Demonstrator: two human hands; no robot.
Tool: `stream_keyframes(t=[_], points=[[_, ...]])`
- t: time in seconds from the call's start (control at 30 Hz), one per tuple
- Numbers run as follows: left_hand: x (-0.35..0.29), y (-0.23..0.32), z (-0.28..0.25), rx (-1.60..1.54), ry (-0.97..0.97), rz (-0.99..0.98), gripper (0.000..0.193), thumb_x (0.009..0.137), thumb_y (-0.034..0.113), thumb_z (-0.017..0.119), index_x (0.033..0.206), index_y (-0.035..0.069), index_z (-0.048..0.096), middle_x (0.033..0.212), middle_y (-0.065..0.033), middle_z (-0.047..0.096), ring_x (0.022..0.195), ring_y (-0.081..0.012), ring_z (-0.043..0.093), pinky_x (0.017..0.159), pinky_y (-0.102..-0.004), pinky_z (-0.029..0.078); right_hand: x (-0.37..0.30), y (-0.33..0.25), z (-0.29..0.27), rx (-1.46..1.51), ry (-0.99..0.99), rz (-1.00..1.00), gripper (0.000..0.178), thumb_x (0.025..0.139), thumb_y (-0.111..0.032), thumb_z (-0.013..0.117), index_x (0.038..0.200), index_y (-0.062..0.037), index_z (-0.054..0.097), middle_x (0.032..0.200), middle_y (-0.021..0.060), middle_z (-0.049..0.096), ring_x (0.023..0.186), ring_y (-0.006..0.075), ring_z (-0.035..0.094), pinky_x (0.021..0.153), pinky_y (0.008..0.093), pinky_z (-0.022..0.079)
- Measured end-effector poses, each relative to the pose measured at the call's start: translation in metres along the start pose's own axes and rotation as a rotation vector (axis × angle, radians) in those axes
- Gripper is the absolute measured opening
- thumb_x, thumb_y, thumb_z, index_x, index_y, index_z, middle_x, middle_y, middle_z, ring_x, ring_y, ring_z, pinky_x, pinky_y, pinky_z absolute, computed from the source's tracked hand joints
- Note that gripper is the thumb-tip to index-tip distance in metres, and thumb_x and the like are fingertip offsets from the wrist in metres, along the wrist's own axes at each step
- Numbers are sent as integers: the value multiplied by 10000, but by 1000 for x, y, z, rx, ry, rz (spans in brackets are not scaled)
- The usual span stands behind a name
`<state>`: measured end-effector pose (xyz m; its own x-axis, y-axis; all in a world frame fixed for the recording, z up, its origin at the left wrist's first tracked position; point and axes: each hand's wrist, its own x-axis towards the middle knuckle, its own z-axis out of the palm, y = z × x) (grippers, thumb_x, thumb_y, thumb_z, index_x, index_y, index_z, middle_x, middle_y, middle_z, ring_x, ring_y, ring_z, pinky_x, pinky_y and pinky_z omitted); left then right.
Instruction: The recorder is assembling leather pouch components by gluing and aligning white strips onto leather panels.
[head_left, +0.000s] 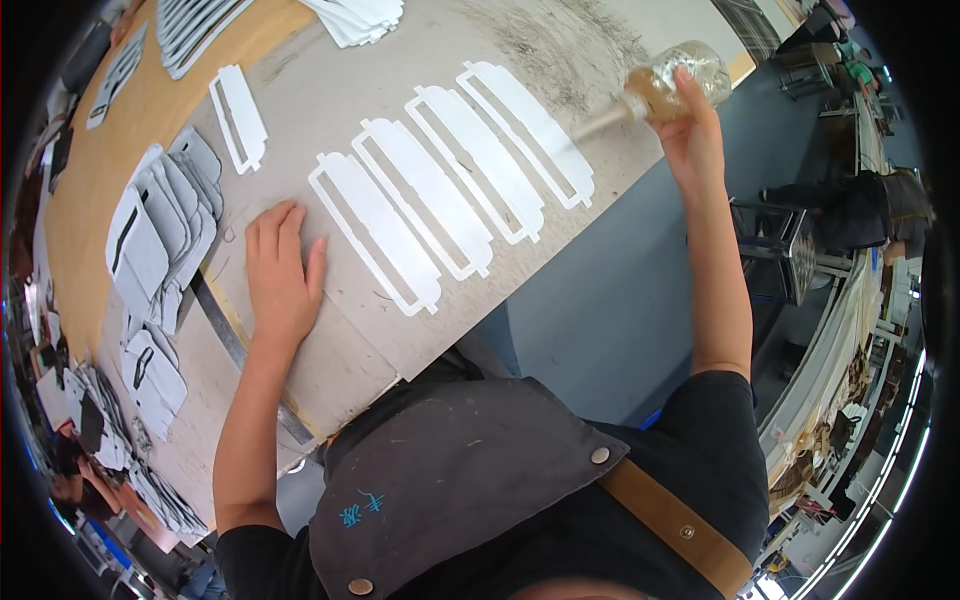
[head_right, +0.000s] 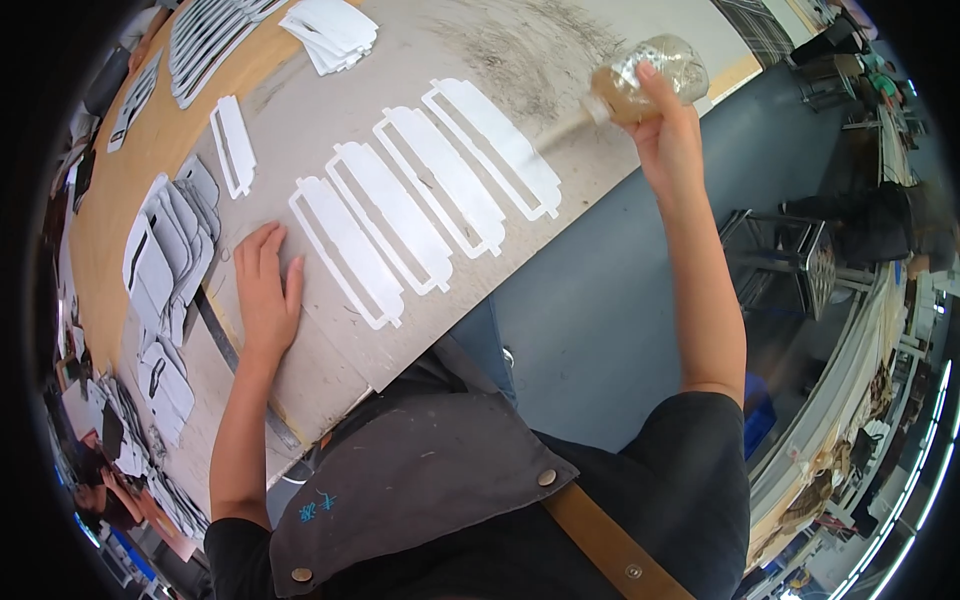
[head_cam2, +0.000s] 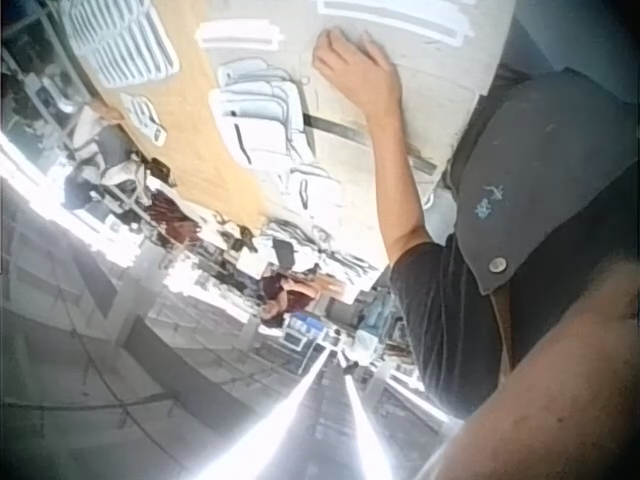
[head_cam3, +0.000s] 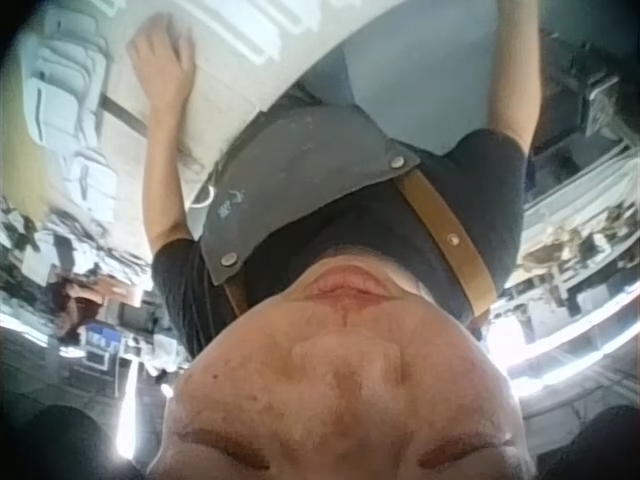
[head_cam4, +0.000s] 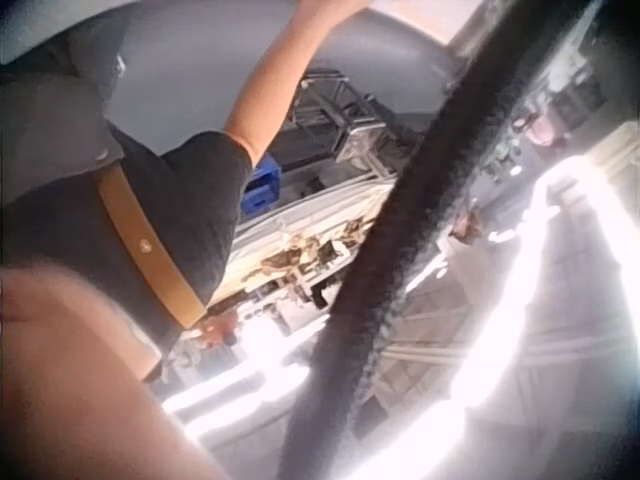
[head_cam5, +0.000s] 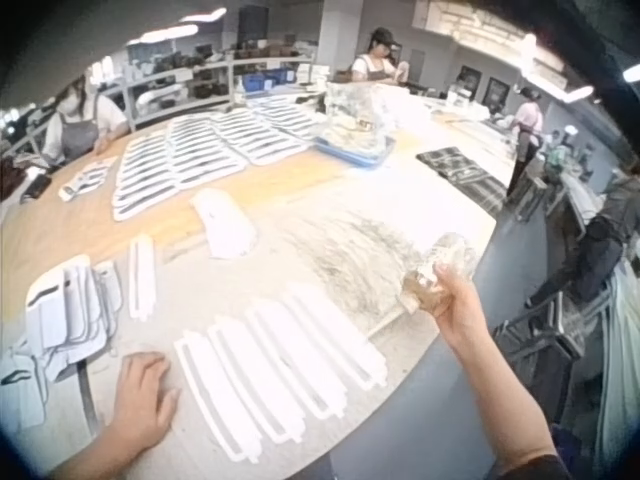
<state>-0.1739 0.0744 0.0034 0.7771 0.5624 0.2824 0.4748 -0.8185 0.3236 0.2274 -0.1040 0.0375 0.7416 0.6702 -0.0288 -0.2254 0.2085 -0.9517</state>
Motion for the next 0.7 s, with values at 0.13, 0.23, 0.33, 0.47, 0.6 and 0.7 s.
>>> stream_keyframes(t=[0.13, 0.23, 0.33, 0.47, 0.6, 0.7], points=[[0, 0, 0, 10, 22, 27, 383, 817, 86, 628, 1163, -36, 519, 1221, -174, 518, 1083, -366, 476, 935, -432, 405, 25, 15, 43, -10, -16, -176, 375, 880, -214, 669, 1157, -10, 519, 1062, 87, 616, 979, 206, 638, 831, 404, 540], [0, 1, -1, 5, 23, 26, 398, 806, 89, 637, 1165, -36, 518, 1221, -170, 518, 1082, -363, 477, 932, -432, 407, 42, 27, 61, -35, -25, -202, 398, 872, -211, 677, 1173, -14, 508, 1077, 75, 599, 1001, 196, 623, 843, 401, 535], [0, 3, -2, -35, 6, -4, 381, 820, 55, 601, 1180, -31, 511, 1225, -184, 516, 1084, -367, 478, 952, -428, 384, 52, 32, 74, -69, -60, -208, 401, 869, -210, 680, 1178, -21, 508, 1091, 70, 594, 1009, 183, 613, 848, 383, 528], [0, 2, -2, -37, 15, 1, 384, 815, 60, 606, 1178, -29, 514, 1224, -184, 516, 1082, -366, 480, 946, -427, 389, 63, 40, 80, -118, -69, -189, 399, 864, -206, 688, 1178, -30, 516, 1089, 59, 589, 996, 163, 604, 853, 354, 518], [0, 3, -3, -8, 13, 5, 417, 792, 99, 657, 1167, -24, 525, 1225, -156, 521, 1096, -350, 479, 928, -424, 413, 63, 44, 86, -119, -89, -166, 406, 855, -203, 697, 1175, -28, 520, 1078, 56, 588, 996, 155, 598, 848, 349, 516], [0, 3, -2, -7, 13, 2, 418, 791, 102, 661, 1167, -21, 527, 1224, -154, 522, 1101, -348, 479, 930, -420, 413, 61, 42, 92, -128, -95, -147, 424, 842, -208, 713, 1172, -23, 521, 1072, 57, 586, 997, 154, 594, 845, 343, 513]])
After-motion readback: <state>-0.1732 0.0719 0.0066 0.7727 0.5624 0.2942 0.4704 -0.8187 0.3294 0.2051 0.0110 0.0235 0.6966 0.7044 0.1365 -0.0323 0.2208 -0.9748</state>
